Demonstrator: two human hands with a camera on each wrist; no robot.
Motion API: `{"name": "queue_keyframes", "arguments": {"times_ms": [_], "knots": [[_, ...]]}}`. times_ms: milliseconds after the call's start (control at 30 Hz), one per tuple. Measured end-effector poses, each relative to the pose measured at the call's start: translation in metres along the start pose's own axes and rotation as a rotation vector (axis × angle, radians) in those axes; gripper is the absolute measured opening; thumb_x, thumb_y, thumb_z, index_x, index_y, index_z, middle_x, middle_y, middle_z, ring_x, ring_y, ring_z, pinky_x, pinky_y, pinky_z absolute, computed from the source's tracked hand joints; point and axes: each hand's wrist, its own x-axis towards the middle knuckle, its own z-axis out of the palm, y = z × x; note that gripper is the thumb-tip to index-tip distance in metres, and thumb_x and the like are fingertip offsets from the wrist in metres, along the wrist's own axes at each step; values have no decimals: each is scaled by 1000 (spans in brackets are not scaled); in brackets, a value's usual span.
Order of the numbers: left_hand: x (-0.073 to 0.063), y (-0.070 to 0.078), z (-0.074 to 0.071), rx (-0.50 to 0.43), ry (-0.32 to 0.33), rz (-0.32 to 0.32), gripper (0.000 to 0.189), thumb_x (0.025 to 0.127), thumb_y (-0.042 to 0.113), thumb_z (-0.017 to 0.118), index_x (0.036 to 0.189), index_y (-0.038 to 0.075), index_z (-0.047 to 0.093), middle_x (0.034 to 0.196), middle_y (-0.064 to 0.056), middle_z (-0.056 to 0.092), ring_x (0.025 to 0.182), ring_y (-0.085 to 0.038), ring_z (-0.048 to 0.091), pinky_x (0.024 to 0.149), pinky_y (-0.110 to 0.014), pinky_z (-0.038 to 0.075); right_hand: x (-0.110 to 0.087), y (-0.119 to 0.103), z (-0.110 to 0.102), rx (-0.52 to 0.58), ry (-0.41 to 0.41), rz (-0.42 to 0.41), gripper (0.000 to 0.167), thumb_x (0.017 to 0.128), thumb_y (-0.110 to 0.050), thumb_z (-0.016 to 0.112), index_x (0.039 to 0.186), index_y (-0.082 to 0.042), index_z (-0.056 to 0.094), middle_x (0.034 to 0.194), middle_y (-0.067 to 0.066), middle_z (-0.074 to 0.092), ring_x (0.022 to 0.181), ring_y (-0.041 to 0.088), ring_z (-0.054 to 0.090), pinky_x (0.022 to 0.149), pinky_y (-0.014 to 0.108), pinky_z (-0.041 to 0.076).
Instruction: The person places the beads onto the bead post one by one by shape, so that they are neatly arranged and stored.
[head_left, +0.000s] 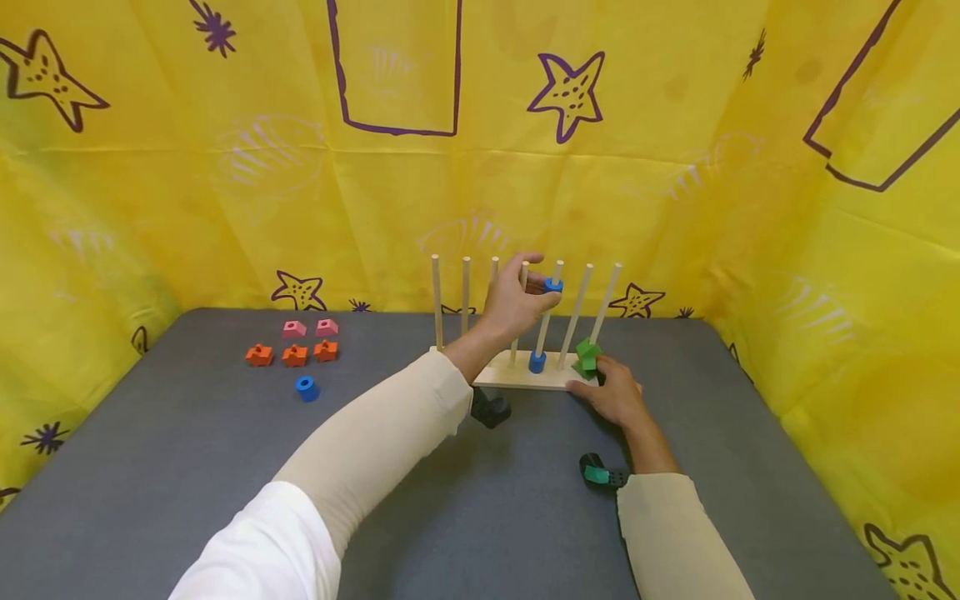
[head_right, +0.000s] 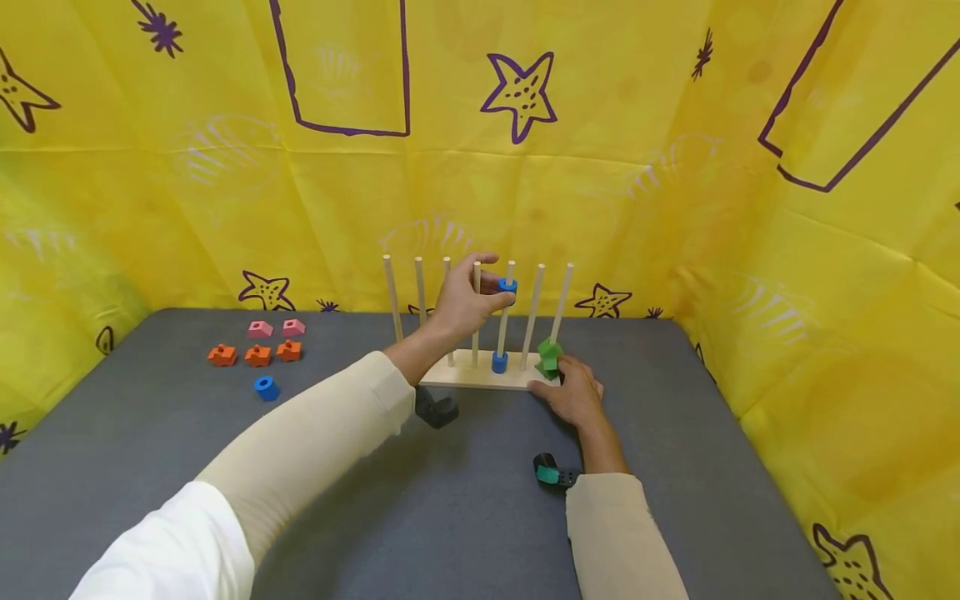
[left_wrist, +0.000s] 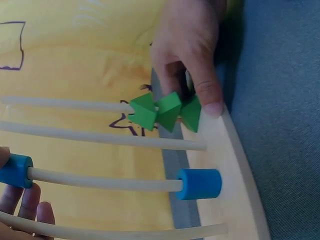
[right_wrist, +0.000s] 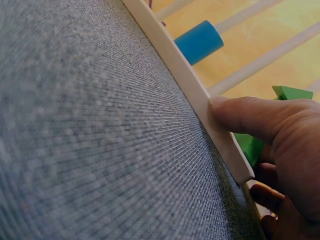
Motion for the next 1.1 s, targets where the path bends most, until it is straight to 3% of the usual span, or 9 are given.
{"name": "queue_keyframes", "arguments": {"times_ms": [267, 567, 833, 1100], "knots": [[-7, -13, 3, -22, 14, -40, 37, 85, 7, 75, 117, 4, 57, 103, -6, 62, 96, -20, 60, 77, -28, 52, -1, -1, 2, -2, 1, 6, 64, 89, -36, 69, 132, 9, 52, 143, 28, 38, 132, 48, 29, 101, 68, 15], [-14, -28, 7, -29, 51, -96, 29, 83, 7, 77, 107, 3, 61, 98, -5, 63, 92, -19, 62, 78, -30, 52, -1, -2, 3, 0, 1, 10, 65, 89, -36, 69, 133, 8, 51, 144, 28, 38, 133, 47, 29, 102, 67, 15], [-18, -43, 12, 1, 62, -111, 30, 81, 9, 79, 106, 5, 64, 95, -3, 64, 90, -18, 62, 75, -30, 53, 0, 1, 2, -1, 12, -1, 63, 89, -36, 69, 131, 8, 53, 143, 28, 39, 132, 47, 32, 101, 68, 16], [-22, -59, 15, 35, 75, -132, 32, 80, 8, 80, 108, 1, 64, 99, -9, 66, 90, -20, 63, 79, -32, 52, 2, 1, 3, 1, -2, 14, 65, 89, -37, 68, 133, 8, 51, 144, 28, 37, 133, 47, 29, 102, 67, 13]]}}
